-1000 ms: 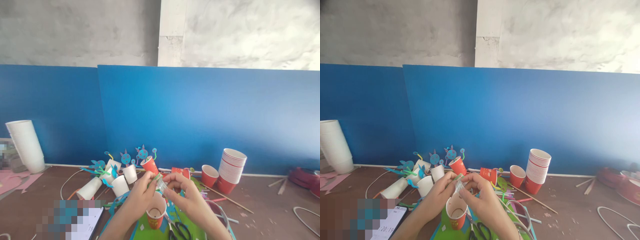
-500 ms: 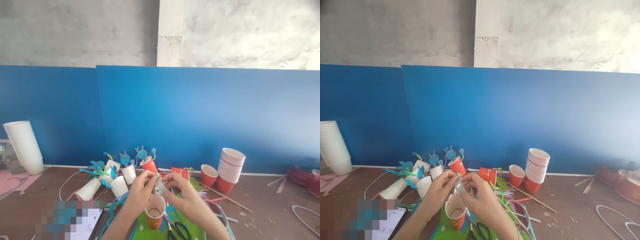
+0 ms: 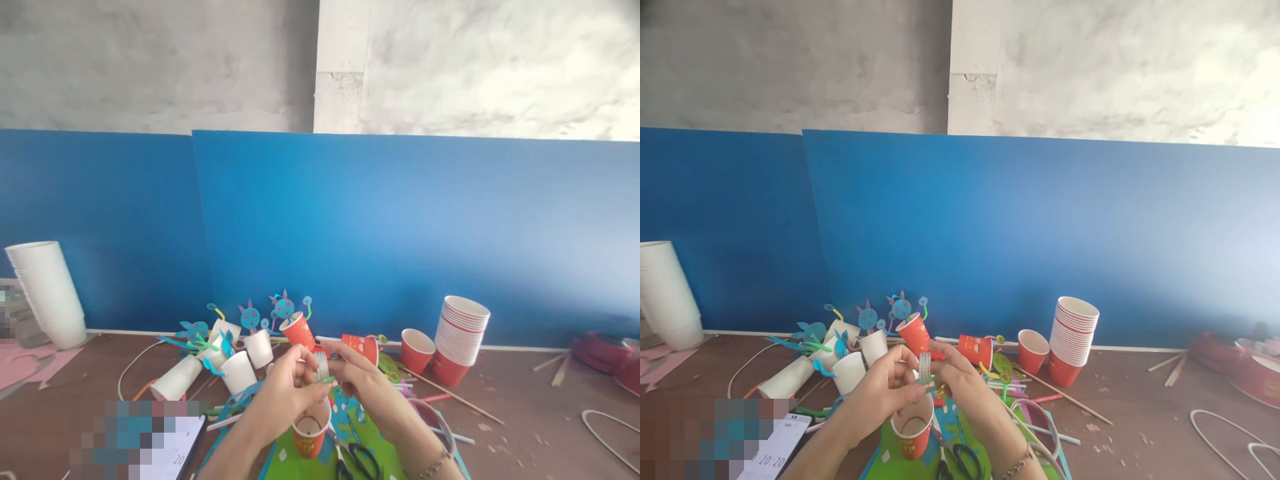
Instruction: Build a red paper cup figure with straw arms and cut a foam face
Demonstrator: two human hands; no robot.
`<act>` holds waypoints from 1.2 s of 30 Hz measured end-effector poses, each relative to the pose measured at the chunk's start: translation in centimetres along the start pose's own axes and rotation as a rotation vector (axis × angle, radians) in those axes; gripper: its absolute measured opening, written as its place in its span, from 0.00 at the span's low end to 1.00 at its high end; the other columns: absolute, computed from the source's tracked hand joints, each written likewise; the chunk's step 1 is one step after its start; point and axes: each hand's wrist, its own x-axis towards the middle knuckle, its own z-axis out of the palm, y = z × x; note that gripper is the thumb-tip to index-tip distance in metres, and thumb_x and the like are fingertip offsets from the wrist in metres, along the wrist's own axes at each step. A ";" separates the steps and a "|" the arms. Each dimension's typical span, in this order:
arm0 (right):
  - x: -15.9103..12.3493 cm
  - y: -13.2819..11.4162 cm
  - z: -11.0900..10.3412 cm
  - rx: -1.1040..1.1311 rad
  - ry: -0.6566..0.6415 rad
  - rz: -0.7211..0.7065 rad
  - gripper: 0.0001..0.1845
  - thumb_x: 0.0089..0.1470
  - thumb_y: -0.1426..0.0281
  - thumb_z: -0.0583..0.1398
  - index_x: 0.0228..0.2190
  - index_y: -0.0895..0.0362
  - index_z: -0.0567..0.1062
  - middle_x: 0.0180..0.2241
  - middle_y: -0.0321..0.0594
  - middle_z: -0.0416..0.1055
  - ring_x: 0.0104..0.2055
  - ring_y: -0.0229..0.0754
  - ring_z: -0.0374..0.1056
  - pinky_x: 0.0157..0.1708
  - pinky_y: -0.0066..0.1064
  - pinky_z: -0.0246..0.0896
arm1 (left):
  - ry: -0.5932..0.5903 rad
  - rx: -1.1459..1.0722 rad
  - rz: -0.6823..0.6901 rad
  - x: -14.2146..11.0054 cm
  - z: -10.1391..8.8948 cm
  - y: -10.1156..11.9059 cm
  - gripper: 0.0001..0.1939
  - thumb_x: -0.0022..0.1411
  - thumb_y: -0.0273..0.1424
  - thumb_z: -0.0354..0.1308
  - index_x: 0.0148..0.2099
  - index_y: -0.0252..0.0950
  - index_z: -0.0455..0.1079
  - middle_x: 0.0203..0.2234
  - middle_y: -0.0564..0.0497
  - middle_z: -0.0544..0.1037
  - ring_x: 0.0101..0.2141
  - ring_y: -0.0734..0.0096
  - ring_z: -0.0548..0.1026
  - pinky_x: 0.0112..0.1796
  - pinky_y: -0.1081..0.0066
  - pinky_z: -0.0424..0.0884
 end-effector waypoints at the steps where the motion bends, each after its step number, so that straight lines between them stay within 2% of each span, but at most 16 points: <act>1: 0.0 -0.2 0.1 0.057 0.018 0.024 0.26 0.48 0.67 0.57 0.50 0.55 0.72 0.33 0.37 0.75 0.32 0.41 0.64 0.32 0.32 0.55 | -0.006 -0.004 -0.014 0.1 0.2 -0.2 0.17 0.50 0.34 0.64 0.36 0.38 0.58 0.21 0.61 0.66 0.25 0.75 0.67 0.27 0.75 0.62; 5: 0.1 -0.6 0.2 0.291 0.033 0.043 0.29 0.44 0.65 0.59 0.50 0.59 0.72 0.27 0.37 0.73 0.31 0.41 0.63 0.31 0.30 0.54 | 0.014 0.035 -0.079 0.7 1.2 -1.4 0.19 0.49 0.29 0.64 0.36 0.40 0.54 0.19 0.62 0.68 0.22 0.74 0.68 0.24 0.76 0.61; 8: -0.2 -0.9 0.1 0.331 0.047 0.022 0.30 0.45 0.65 0.60 0.51 0.60 0.70 0.27 0.37 0.72 0.29 0.39 0.62 0.31 0.30 0.53 | 0.059 0.091 -0.124 1.1 1.5 -2.1 0.20 0.49 0.30 0.65 0.38 0.40 0.56 0.16 0.63 0.68 0.19 0.74 0.67 0.21 0.75 0.59; 12: -1.1 -1.4 0.4 0.197 0.070 -0.046 0.25 0.49 0.64 0.60 0.51 0.56 0.71 0.27 0.34 0.72 0.30 0.39 0.62 0.32 0.30 0.53 | 0.068 0.082 -0.098 1.4 1.3 -2.4 0.20 0.50 0.34 0.65 0.40 0.37 0.60 0.18 0.62 0.67 0.20 0.74 0.67 0.23 0.75 0.61; 16: -1.7 -1.6 0.9 0.110 -0.086 -0.155 0.27 0.52 0.60 0.62 0.52 0.56 0.68 0.32 0.39 0.75 0.36 0.43 0.67 0.39 0.34 0.57 | 0.061 0.050 -0.014 1.6 0.5 -2.5 0.15 0.50 0.39 0.63 0.33 0.34 0.66 0.21 0.56 0.69 0.23 0.72 0.66 0.24 0.73 0.60; 19: -1.7 -1.4 1.1 0.002 -0.137 -0.190 0.29 0.53 0.58 0.62 0.53 0.56 0.64 0.35 0.41 0.76 0.36 0.43 0.68 0.37 0.34 0.58 | 0.063 0.046 0.048 1.7 0.0 -2.2 0.13 0.52 0.40 0.60 0.28 0.33 0.68 0.24 0.51 0.73 0.27 0.69 0.68 0.28 0.72 0.61; 22: -1.5 -1.0 1.1 -0.134 -0.075 -0.213 0.25 0.55 0.58 0.61 0.51 0.55 0.66 0.32 0.38 0.75 0.33 0.41 0.68 0.32 0.31 0.58 | 0.074 0.070 0.091 1.5 -0.4 -1.6 0.13 0.55 0.39 0.56 0.30 0.33 0.72 0.27 0.49 0.77 0.31 0.65 0.72 0.32 0.70 0.63; 26: -1.4 -0.7 1.3 -0.283 -0.005 -0.201 0.13 0.57 0.61 0.59 0.40 0.56 0.71 0.24 0.34 0.72 0.28 0.40 0.67 0.29 0.29 0.57 | 0.141 0.148 0.117 1.4 -0.8 -1.2 0.16 0.57 0.40 0.55 0.36 0.32 0.74 0.32 0.45 0.79 0.35 0.60 0.72 0.34 0.69 0.64; 28: -1.5 -0.8 1.5 -0.422 0.056 -0.211 0.09 0.55 0.63 0.59 0.36 0.56 0.73 0.25 0.35 0.73 0.28 0.40 0.67 0.28 0.29 0.55 | 0.150 0.163 0.107 1.4 -0.9 -1.1 0.16 0.57 0.41 0.55 0.36 0.32 0.74 0.31 0.46 0.78 0.33 0.62 0.71 0.33 0.69 0.63; 31: -1.7 -1.1 1.6 -0.582 0.140 -0.246 0.07 0.53 0.65 0.59 0.34 0.55 0.75 0.30 0.37 0.74 0.31 0.41 0.67 0.30 0.30 0.56 | 0.085 0.093 0.070 1.2 -1.1 -0.8 0.15 0.54 0.38 0.57 0.36 0.32 0.74 0.29 0.49 0.77 0.29 0.68 0.69 0.29 0.72 0.61; 36: -1.8 -1.3 1.2 -0.584 0.151 -0.265 0.08 0.54 0.66 0.58 0.35 0.54 0.76 0.32 0.37 0.75 0.34 0.42 0.68 0.32 0.31 0.58 | 0.039 -0.056 -0.014 0.9 -1.2 -0.2 0.14 0.48 0.32 0.59 0.39 0.32 0.73 0.26 0.54 0.72 0.22 0.78 0.60 0.22 0.76 0.54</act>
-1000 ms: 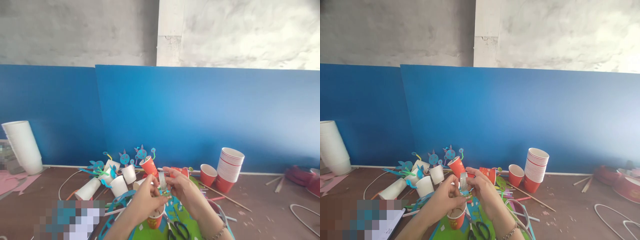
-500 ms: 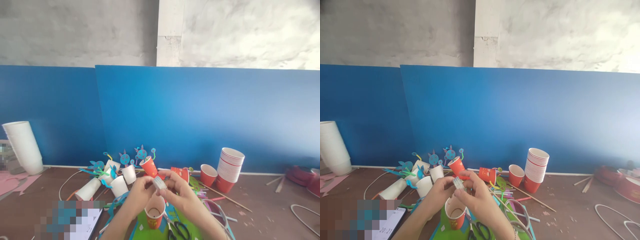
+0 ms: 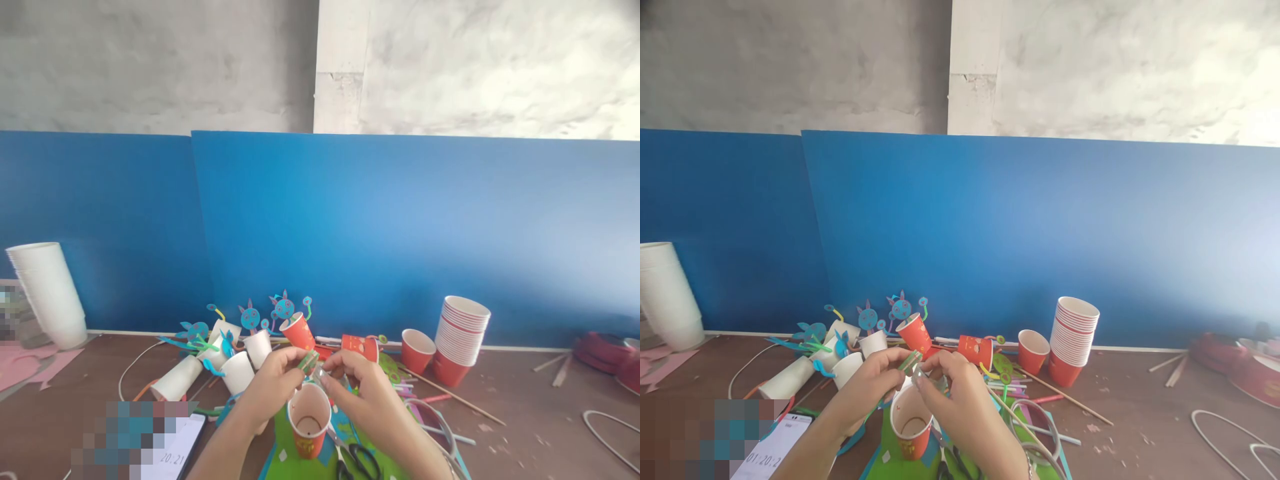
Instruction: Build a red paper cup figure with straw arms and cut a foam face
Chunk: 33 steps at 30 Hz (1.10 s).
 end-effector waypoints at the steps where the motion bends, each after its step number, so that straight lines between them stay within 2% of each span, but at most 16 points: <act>1: 0.0 0.1 -0.1 0.001 0.000 -0.009 0.08 0.54 0.66 0.58 0.35 0.54 0.76 0.33 0.38 0.75 0.35 0.42 0.69 0.33 0.31 0.58 | -0.014 -0.020 -0.012 0.0 0.0 0.0 0.14 0.48 0.32 0.59 0.39 0.31 0.73 0.25 0.55 0.70 0.21 0.79 0.59 0.22 0.76 0.54; 4: 0.0 0.2 -0.2 0.004 -0.001 -0.026 0.08 0.55 0.65 0.59 0.35 0.54 0.75 0.34 0.38 0.75 0.36 0.43 0.69 0.35 0.32 0.59 | -0.019 -0.046 -0.019 0.1 0.2 -0.2 0.17 0.51 0.39 0.61 0.39 0.32 0.72 0.24 0.56 0.68 0.20 0.80 0.58 0.20 0.76 0.52; 8: -0.1 0.2 -0.2 -0.001 -0.015 -0.033 0.07 0.53 0.68 0.59 0.36 0.54 0.74 0.36 0.39 0.75 0.40 0.45 0.70 0.38 0.34 0.60 | 0.079 -0.017 0.038 0.2 0.5 -0.4 0.21 0.53 0.48 0.60 0.33 0.33 0.70 0.22 0.57 0.67 0.19 0.81 0.57 0.19 0.76 0.50; 13: 0.2 0.5 0.1 0.116 -0.089 -0.028 0.12 0.50 0.73 0.59 0.39 0.54 0.72 0.37 0.40 0.75 0.41 0.45 0.70 0.38 0.32 0.62 | 0.097 0.016 0.058 0.0 0.3 -0.1 0.19 0.54 0.46 0.60 0.34 0.33 0.70 0.21 0.57 0.67 0.19 0.80 0.58 0.20 0.76 0.52; 18: 1.4 1.7 -0.5 0.130 -0.114 -0.013 0.11 0.50 0.73 0.58 0.38 0.56 0.73 0.35 0.39 0.75 0.33 0.40 0.67 0.31 0.30 0.59 | 0.096 0.153 0.112 0.0 0.1 -0.2 0.14 0.56 0.41 0.58 0.35 0.33 0.73 0.27 0.51 0.75 0.26 0.71 0.68 0.25 0.74 0.61; 21: 1.4 3.4 -0.8 -0.003 -0.095 0.011 0.11 0.50 0.75 0.56 0.36 0.56 0.74 0.28 0.36 0.72 0.28 0.38 0.65 0.27 0.28 0.55 | 0.098 0.248 0.152 0.2 -0.1 -0.6 0.14 0.58 0.40 0.56 0.36 0.34 0.73 0.31 0.47 0.78 0.34 0.63 0.73 0.31 0.70 0.66; 23: 0.6 4.8 -0.5 -0.240 -0.154 0.079 0.13 0.46 0.77 0.55 0.34 0.56 0.75 0.24 0.35 0.71 0.26 0.39 0.65 0.27 0.29 0.54 | 0.094 0.309 0.165 0.4 -0.1 -1.1 0.12 0.59 0.37 0.55 0.37 0.34 0.73 0.33 0.46 0.78 0.36 0.61 0.73 0.35 0.68 0.67; 24: 0.0 5.5 -0.1 -0.361 -0.223 0.124 0.14 0.44 0.77 0.56 0.33 0.55 0.76 0.24 0.37 0.73 0.27 0.40 0.67 0.28 0.30 0.56 | 0.103 0.344 0.174 0.5 -0.2 -1.3 0.11 0.59 0.35 0.54 0.37 0.34 0.73 0.33 0.47 0.78 0.36 0.62 0.73 0.36 0.68 0.67; 26: -1.4 6.6 0.9 -0.538 -0.310 0.189 0.18 0.39 0.77 0.59 0.36 0.55 0.78 0.33 0.44 0.77 0.37 0.49 0.72 0.35 0.33 0.61 | 0.138 0.421 0.205 0.7 -0.2 -1.7 0.09 0.57 0.32 0.54 0.37 0.35 0.73 0.34 0.48 0.77 0.34 0.63 0.72 0.37 0.68 0.67; 27: -1.9 7.0 1.6 -0.573 -0.341 0.204 0.24 0.36 0.76 0.62 0.40 0.54 0.78 0.37 0.47 0.78 0.41 0.52 0.73 0.37 0.35 0.63 | 0.157 0.460 0.221 0.7 -0.2 -1.9 0.08 0.56 0.31 0.54 0.37 0.35 0.73 0.34 0.48 0.76 0.33 0.64 0.72 0.36 0.68 0.66; 30: -2.8 7.3 3.1 -0.680 -0.366 0.227 0.34 0.33 0.80 0.63 0.48 0.55 0.75 0.41 0.54 0.78 0.44 0.58 0.74 0.40 0.39 0.66 | 0.185 0.537 0.258 0.8 -0.1 -2.2 0.08 0.56 0.31 0.55 0.36 0.37 0.74 0.33 0.49 0.75 0.32 0.65 0.71 0.36 0.67 0.66; 33: -2.6 6.7 3.6 -0.750 -0.383 0.247 0.31 0.36 0.83 0.60 0.46 0.60 0.76 0.40 0.60 0.78 0.44 0.62 0.74 0.40 0.43 0.66 | 0.184 0.546 0.291 0.7 0.2 -2.3 0.09 0.57 0.29 0.54 0.38 0.38 0.75 0.34 0.49 0.77 0.35 0.62 0.72 0.38 0.67 0.68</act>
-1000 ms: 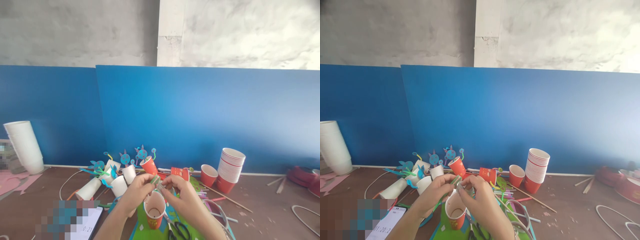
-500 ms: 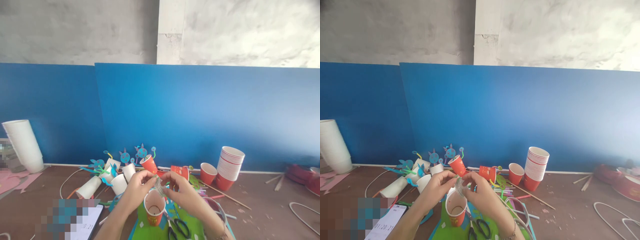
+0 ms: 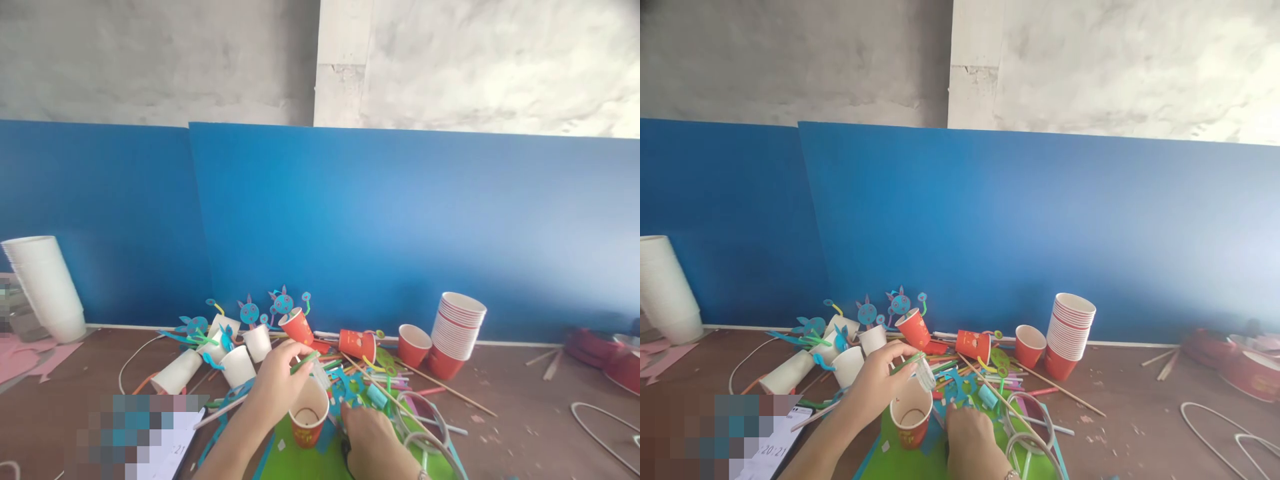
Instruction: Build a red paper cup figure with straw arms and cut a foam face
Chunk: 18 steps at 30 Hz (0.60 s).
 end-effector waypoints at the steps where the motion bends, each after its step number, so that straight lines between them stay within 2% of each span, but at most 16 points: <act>1: 0.0 -0.1 -0.4 -0.003 0.004 0.006 0.28 0.37 0.83 0.59 0.44 0.60 0.77 0.39 0.60 0.78 0.44 0.63 0.74 0.40 0.43 0.66 | 0.001 -0.001 0.017 0.0 0.0 0.1 0.10 0.58 0.29 0.54 0.39 0.38 0.75 0.35 0.49 0.77 0.36 0.61 0.73 0.39 0.67 0.68; 4: -0.1 0.6 -1.7 0.008 0.043 -0.001 0.20 0.39 0.83 0.57 0.35 0.59 0.80 0.37 0.57 0.79 0.42 0.61 0.74 0.37 0.41 0.65 | -0.012 0.020 0.076 -0.1 -0.1 0.3 0.12 0.60 0.27 0.52 0.41 0.40 0.76 0.37 0.48 0.77 0.39 0.61 0.74 0.39 0.67 0.69; 7: -0.6 2.5 -3.2 0.056 0.073 -0.044 0.19 0.35 0.83 0.57 0.29 0.55 0.80 0.33 0.48 0.79 0.39 0.56 0.74 0.35 0.38 0.63 | -0.025 0.074 0.137 -0.1 -0.3 0.4 0.14 0.60 0.25 0.51 0.42 0.41 0.76 0.37 0.48 0.77 0.40 0.62 0.74 0.41 0.67 0.68; 10: -1.5 4.6 -4.6 0.112 0.091 -0.062 0.20 0.37 0.80 0.56 0.32 0.52 0.80 0.33 0.43 0.78 0.38 0.52 0.72 0.35 0.37 0.60 | -0.027 0.147 0.184 -0.1 -0.5 0.4 0.14 0.61 0.24 0.51 0.41 0.40 0.77 0.35 0.48 0.77 0.40 0.61 0.73 0.44 0.63 0.66; 13: -2.8 5.9 -6.4 0.177 0.149 -0.067 0.22 0.35 0.77 0.57 0.35 0.50 0.78 0.35 0.42 0.76 0.38 0.51 0.70 0.35 0.38 0.60 | -0.006 0.182 0.176 -0.1 -0.6 0.4 0.12 0.59 0.23 0.53 0.40 0.40 0.75 0.37 0.48 0.78 0.43 0.58 0.72 0.46 0.60 0.64; 18: -4.2 5.5 -8.8 0.316 0.252 -0.087 0.23 0.36 0.76 0.58 0.37 0.49 0.77 0.42 0.41 0.74 0.45 0.52 0.67 0.44 0.40 0.61 | -0.024 0.201 0.225 -0.2 -0.6 0.9 0.11 0.57 0.21 0.53 0.36 0.40 0.73 0.36 0.50 0.78 0.42 0.58 0.71 0.48 0.56 0.61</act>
